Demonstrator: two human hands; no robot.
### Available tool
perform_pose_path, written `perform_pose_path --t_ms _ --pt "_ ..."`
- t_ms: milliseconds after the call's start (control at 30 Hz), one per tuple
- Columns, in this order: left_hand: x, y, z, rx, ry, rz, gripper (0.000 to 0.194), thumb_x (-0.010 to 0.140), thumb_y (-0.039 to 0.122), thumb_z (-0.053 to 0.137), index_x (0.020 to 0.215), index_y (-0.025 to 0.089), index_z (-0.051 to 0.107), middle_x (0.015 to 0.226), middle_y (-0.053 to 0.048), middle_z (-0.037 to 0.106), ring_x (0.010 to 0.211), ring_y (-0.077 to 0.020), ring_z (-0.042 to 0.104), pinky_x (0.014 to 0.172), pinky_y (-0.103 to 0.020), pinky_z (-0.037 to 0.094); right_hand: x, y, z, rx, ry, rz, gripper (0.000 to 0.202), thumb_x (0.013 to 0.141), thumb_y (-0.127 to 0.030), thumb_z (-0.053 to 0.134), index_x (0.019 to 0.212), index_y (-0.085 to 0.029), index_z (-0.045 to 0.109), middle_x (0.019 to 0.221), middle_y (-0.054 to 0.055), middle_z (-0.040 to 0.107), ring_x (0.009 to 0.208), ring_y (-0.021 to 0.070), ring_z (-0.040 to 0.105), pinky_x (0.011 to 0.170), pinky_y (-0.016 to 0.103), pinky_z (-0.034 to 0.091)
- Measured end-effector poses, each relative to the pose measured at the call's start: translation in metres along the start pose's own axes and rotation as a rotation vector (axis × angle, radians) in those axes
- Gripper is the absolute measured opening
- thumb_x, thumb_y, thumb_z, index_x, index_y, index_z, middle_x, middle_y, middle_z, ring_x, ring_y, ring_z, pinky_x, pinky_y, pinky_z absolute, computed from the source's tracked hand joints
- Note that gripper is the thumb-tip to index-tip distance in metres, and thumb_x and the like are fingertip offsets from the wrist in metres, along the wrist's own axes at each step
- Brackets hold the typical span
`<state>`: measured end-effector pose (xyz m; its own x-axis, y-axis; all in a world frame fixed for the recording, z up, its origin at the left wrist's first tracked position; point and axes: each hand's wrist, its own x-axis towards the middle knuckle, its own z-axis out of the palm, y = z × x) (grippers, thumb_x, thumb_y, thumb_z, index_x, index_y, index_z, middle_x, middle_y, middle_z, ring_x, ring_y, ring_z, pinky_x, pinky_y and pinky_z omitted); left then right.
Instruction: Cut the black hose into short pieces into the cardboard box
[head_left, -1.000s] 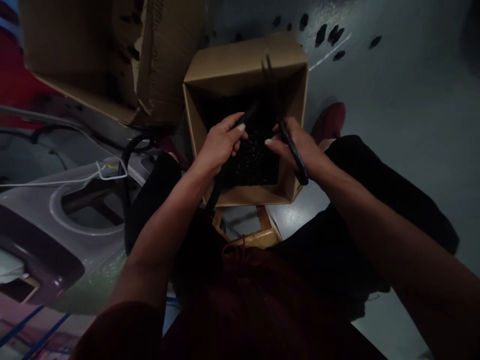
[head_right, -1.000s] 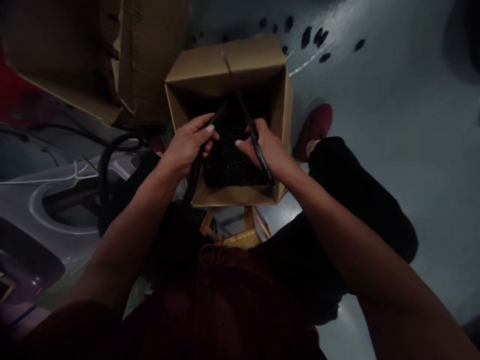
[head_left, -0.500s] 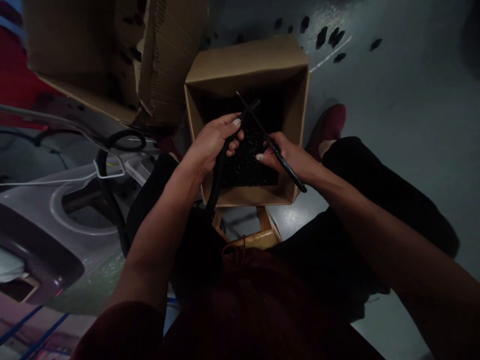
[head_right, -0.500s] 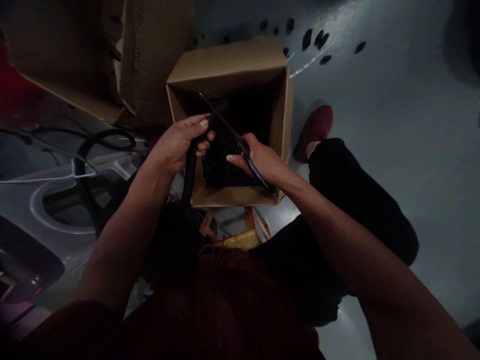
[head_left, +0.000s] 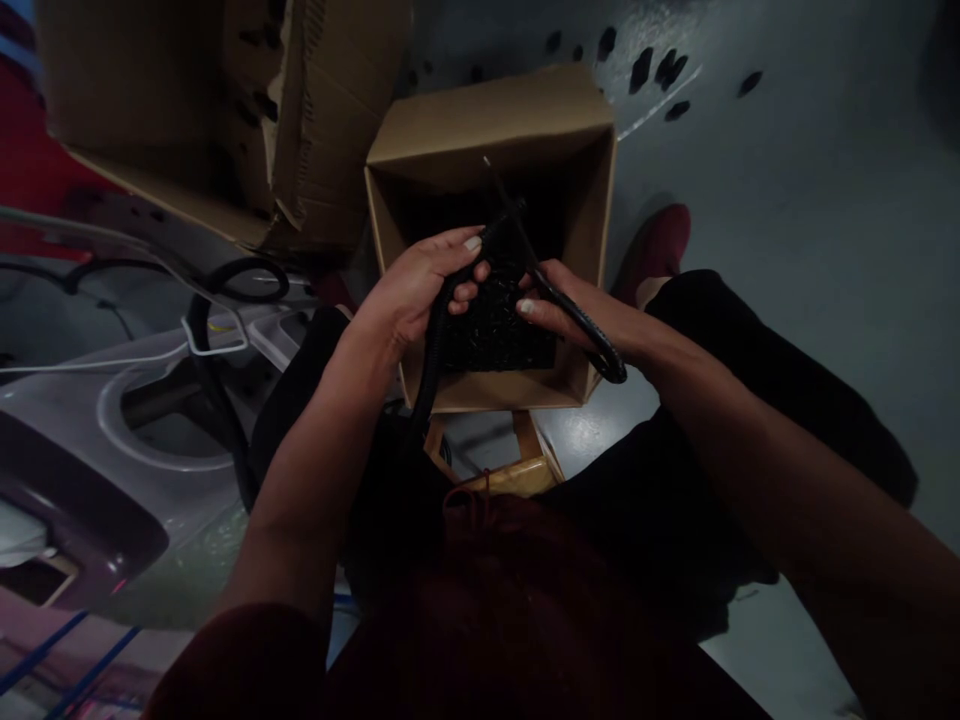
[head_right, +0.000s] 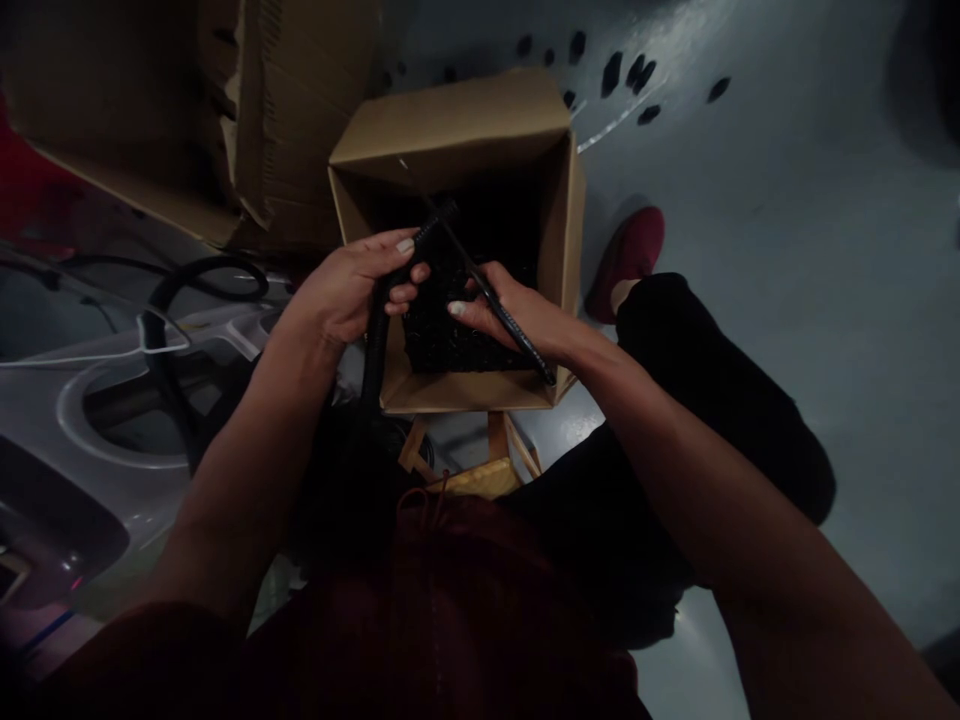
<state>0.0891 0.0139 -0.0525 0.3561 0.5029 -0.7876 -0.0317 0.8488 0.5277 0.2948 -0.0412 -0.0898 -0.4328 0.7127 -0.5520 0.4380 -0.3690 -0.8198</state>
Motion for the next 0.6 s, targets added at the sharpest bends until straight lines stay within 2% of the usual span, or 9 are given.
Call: perform_pose_path --t_ms 133,333,467,600 --pt "0.001 -0.001 0.001 0.009 0.01 0.0 0.027 0.089 0.023 0.063 0.114 0.012 0.063 0.062 0.005 0.053 0.041 -0.0002 0.041 0.037 -0.011 0.029 0.001 -0.003 0.002 -0.06 0.047 0.032 0.061 0.083 -0.072 0.05 0.117 -0.021 0.054 0.107 0.01 0.062 0.098 0.028 0.06 0.083 0.041 0.048" --pt "0.001 -0.001 0.002 0.007 0.044 -0.019 0.02 0.089 0.024 0.064 0.105 0.013 0.064 0.063 0.005 0.053 0.041 0.0 0.042 0.036 -0.011 0.029 -0.001 -0.012 0.003 -0.2 0.111 0.135 0.047 0.089 -0.062 0.045 0.105 -0.019 0.057 0.089 0.008 0.064 0.082 0.0251 0.06 0.073 0.037 0.045" --pt "0.002 -0.002 0.003 -0.011 0.045 -0.028 0.008 0.09 0.02 0.06 0.091 0.012 0.061 0.064 0.004 0.054 0.041 -0.0001 0.042 0.036 -0.011 0.029 -0.001 -0.013 0.005 -0.221 0.122 0.13 0.043 0.09 -0.059 0.045 0.099 -0.02 0.058 0.086 0.007 0.064 0.076 0.0226 0.059 0.068 0.033 0.042" --pt "0.004 -0.005 0.002 -0.024 0.061 -0.041 0.007 0.089 0.017 0.059 0.084 0.013 0.057 0.062 0.004 0.053 0.041 -0.0001 0.042 0.036 -0.011 0.027 0.0 -0.01 0.008 -0.252 0.133 0.134 0.039 0.09 -0.056 0.045 0.095 -0.02 0.059 0.083 0.006 0.065 0.074 0.0217 0.058 0.066 0.032 0.04"
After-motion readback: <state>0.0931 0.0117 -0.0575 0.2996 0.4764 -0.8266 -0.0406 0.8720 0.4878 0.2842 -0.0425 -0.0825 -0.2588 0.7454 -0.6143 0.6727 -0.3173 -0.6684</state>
